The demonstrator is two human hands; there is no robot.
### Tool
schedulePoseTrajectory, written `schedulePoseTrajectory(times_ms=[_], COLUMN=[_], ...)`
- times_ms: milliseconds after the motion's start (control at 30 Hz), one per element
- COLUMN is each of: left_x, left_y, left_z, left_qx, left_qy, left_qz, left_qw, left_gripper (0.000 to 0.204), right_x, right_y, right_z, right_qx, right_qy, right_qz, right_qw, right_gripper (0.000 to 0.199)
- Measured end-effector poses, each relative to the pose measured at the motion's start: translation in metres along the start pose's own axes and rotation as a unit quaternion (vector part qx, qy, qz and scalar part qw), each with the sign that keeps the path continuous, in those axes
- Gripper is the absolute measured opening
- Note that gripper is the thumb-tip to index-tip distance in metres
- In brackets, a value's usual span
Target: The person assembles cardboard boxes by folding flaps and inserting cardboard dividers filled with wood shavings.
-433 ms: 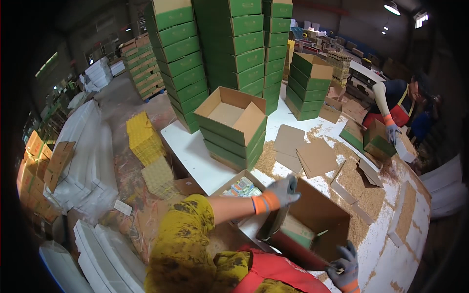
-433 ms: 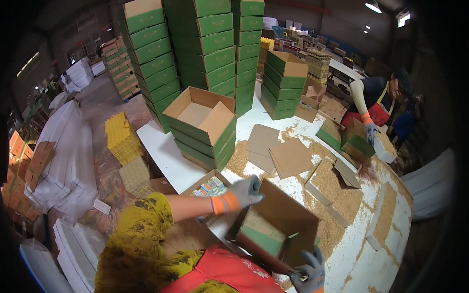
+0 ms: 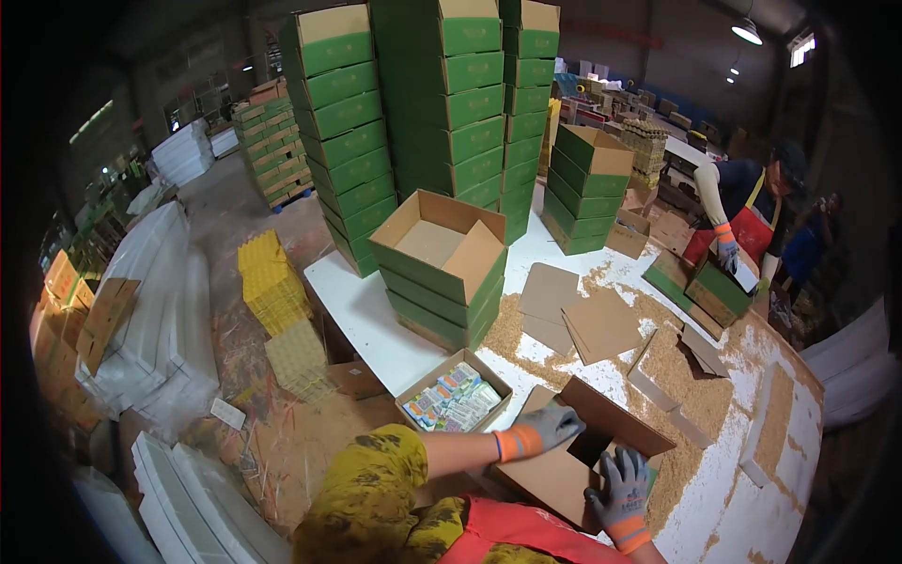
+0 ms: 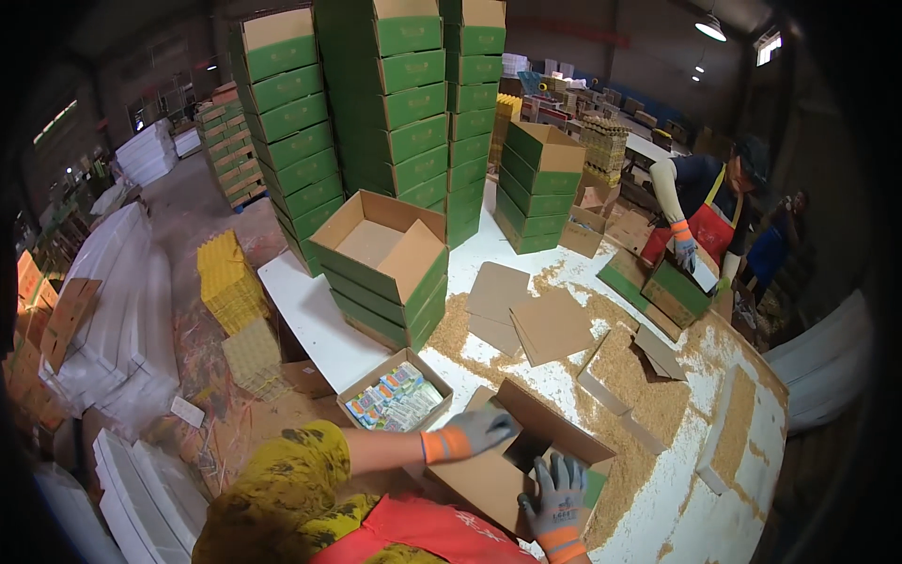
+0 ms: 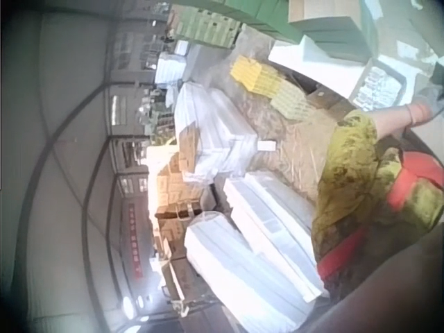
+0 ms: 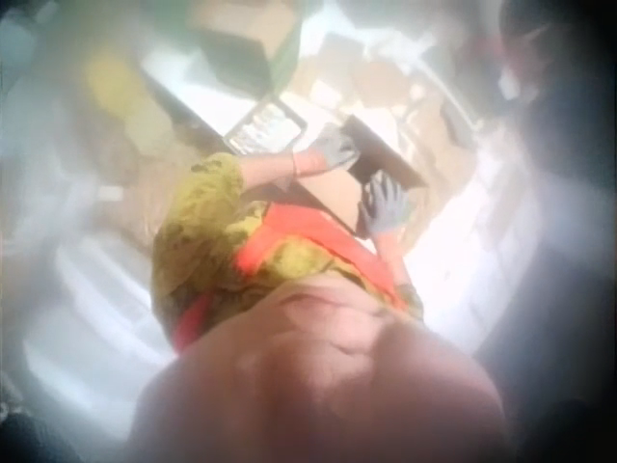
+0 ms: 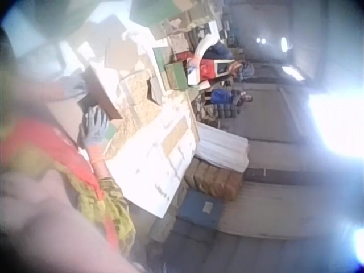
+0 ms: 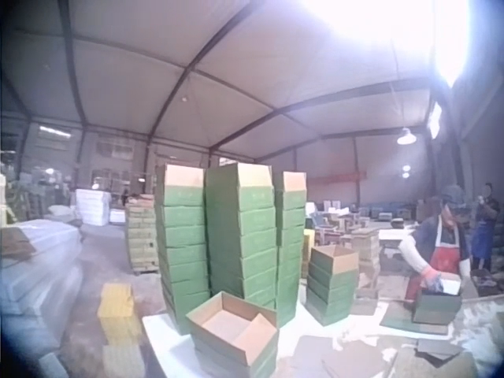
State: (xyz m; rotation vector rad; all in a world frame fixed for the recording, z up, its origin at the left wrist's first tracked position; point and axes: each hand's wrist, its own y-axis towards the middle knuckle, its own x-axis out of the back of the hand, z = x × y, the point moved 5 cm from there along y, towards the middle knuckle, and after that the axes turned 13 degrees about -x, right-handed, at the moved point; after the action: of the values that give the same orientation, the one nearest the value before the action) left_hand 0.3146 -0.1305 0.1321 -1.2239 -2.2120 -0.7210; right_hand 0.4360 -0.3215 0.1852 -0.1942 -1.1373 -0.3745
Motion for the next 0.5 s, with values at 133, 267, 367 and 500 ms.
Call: schedulePoseTrajectory(times_ms=[133,267,367,500], left_x=[-0.008,0.032,0.018,0.025], left_y=[-0.01,-0.023,-0.019,-0.017], left_z=[-0.029,-0.025,0.012,-0.029], left_qx=[-0.104,-0.045,0.124,0.125], left_qy=[0.212,0.265,0.102,0.136], left_qz=[-0.11,-0.344,-0.201,-0.045], left_qw=[0.965,0.9,0.966,0.982], left_gripper=[0.062,0.087,0.079,0.056], right_x=[0.065,0.035,0.013,0.019], right_y=[0.058,0.029,0.0,0.004], right_z=[0.017,-0.004,-0.018,-0.142], right_qx=[0.039,-0.039,0.154,-0.329], right_qy=[-0.082,0.031,0.019,0.506], right_qz=[-0.228,0.059,0.111,-0.058], right_qw=[0.969,0.997,0.982,0.795], right_gripper=[0.069,0.054,0.049,0.05])
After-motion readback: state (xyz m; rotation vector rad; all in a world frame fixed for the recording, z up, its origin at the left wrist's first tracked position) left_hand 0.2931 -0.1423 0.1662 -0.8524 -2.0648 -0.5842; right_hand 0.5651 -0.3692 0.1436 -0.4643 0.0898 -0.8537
